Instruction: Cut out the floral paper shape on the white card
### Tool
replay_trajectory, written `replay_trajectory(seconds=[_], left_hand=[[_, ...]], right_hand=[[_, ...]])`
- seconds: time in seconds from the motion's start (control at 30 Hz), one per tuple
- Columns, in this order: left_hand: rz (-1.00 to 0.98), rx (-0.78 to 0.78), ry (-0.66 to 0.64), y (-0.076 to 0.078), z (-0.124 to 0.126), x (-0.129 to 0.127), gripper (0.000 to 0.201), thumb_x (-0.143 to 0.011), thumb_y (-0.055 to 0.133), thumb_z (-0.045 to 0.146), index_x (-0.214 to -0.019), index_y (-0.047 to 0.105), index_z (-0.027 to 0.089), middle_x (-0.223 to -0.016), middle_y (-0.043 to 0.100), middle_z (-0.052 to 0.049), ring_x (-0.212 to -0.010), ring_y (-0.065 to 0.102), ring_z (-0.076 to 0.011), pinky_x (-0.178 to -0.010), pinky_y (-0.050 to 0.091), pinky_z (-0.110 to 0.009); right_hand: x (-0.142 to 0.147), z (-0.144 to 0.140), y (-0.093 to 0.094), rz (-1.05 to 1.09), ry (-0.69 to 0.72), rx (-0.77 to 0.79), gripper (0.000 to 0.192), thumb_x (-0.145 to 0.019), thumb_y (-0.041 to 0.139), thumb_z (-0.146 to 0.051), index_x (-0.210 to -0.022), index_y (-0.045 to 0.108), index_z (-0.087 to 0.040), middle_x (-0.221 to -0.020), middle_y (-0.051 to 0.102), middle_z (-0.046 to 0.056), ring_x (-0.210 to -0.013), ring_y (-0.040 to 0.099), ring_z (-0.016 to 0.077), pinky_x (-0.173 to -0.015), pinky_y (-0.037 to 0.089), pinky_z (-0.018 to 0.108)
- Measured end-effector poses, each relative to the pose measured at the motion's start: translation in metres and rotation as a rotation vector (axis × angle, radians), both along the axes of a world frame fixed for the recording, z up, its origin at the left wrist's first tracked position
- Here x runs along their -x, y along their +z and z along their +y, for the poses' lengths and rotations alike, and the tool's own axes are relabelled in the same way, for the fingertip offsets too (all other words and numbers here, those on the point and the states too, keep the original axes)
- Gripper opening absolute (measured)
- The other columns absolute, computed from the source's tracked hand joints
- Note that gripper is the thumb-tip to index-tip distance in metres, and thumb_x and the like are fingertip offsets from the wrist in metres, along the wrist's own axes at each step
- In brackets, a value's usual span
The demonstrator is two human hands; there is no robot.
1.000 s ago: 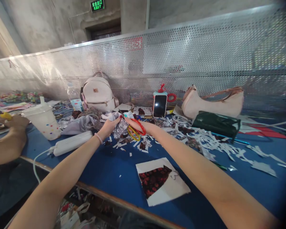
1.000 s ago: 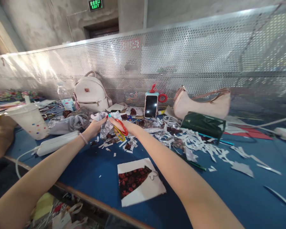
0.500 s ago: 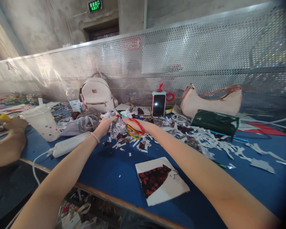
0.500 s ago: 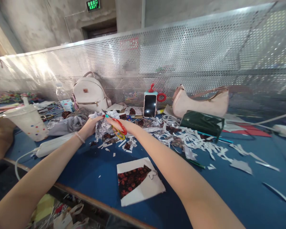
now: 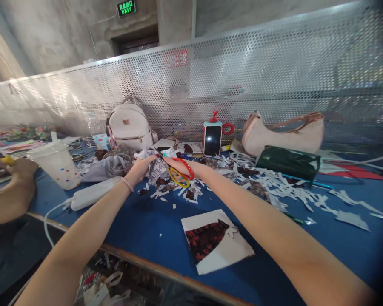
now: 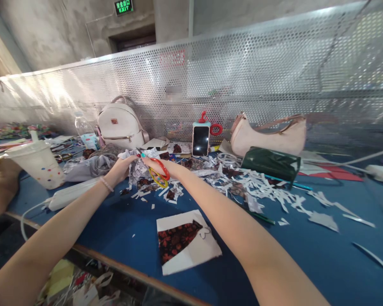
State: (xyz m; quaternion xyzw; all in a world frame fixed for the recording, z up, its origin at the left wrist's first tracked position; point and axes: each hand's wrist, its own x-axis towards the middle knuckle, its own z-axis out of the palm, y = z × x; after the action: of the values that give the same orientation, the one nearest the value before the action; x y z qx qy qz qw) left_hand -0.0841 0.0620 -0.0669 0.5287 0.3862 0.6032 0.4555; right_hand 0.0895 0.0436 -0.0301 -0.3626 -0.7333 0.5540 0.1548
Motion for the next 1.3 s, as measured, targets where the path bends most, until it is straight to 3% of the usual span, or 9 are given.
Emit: replay_trajectory(seconds=[0.23,0.83,1.0,1.3], left_hand=[[0.026,0.012,0.055,-0.001,-0.002,-0.002,0.018,-0.058,0.065,0.026,-0.072,0.059,0.017,-0.064,0.064,0.001,-0.068,0.063,-0.0195,-0.07,0.049,-0.031],[0.101,-0.011,0.061,0.0,-0.005,-0.003,0.017,-0.06,0.065,0.026,-0.073,0.058,0.019,-0.069,0.065,0.002,-0.073,0.062,-0.0185,-0.071,0.049,-0.029],[0.121,-0.013,0.047,-0.003,-0.003,0.0,0.017,-0.061,0.066,0.028,-0.075,0.06,0.019,-0.07,0.066,0.001,-0.073,0.063,-0.0193,-0.071,0.049,-0.029],[0.179,-0.061,0.034,-0.008,0.001,0.002,0.016,-0.062,0.064,0.028,-0.074,0.061,0.018,-0.072,0.065,0.0,-0.074,0.061,-0.0181,-0.075,0.048,-0.029]], right_hand=[[-0.001,0.0,-0.001,-0.019,0.018,-0.038,0.052,-0.086,0.021,-0.062,-0.061,0.034,-0.019,-0.047,0.032,-0.004,-0.037,0.028,0.0078,-0.035,0.029,0.021],[-0.008,0.004,0.0,-0.108,0.111,-0.128,0.055,-0.085,0.019,-0.064,-0.058,0.032,-0.019,-0.044,0.036,-0.004,-0.035,0.031,0.0062,-0.036,0.031,0.02],[-0.008,0.007,-0.004,-0.048,0.129,-0.118,0.052,-0.084,0.026,-0.064,-0.058,0.029,-0.019,-0.043,0.029,-0.006,-0.034,0.023,0.0049,-0.033,0.024,0.018],[-0.013,0.016,-0.005,-0.085,0.126,-0.162,0.055,-0.083,0.029,-0.065,-0.054,0.029,-0.019,-0.041,0.029,-0.006,-0.035,0.024,0.0055,-0.034,0.023,0.019]])
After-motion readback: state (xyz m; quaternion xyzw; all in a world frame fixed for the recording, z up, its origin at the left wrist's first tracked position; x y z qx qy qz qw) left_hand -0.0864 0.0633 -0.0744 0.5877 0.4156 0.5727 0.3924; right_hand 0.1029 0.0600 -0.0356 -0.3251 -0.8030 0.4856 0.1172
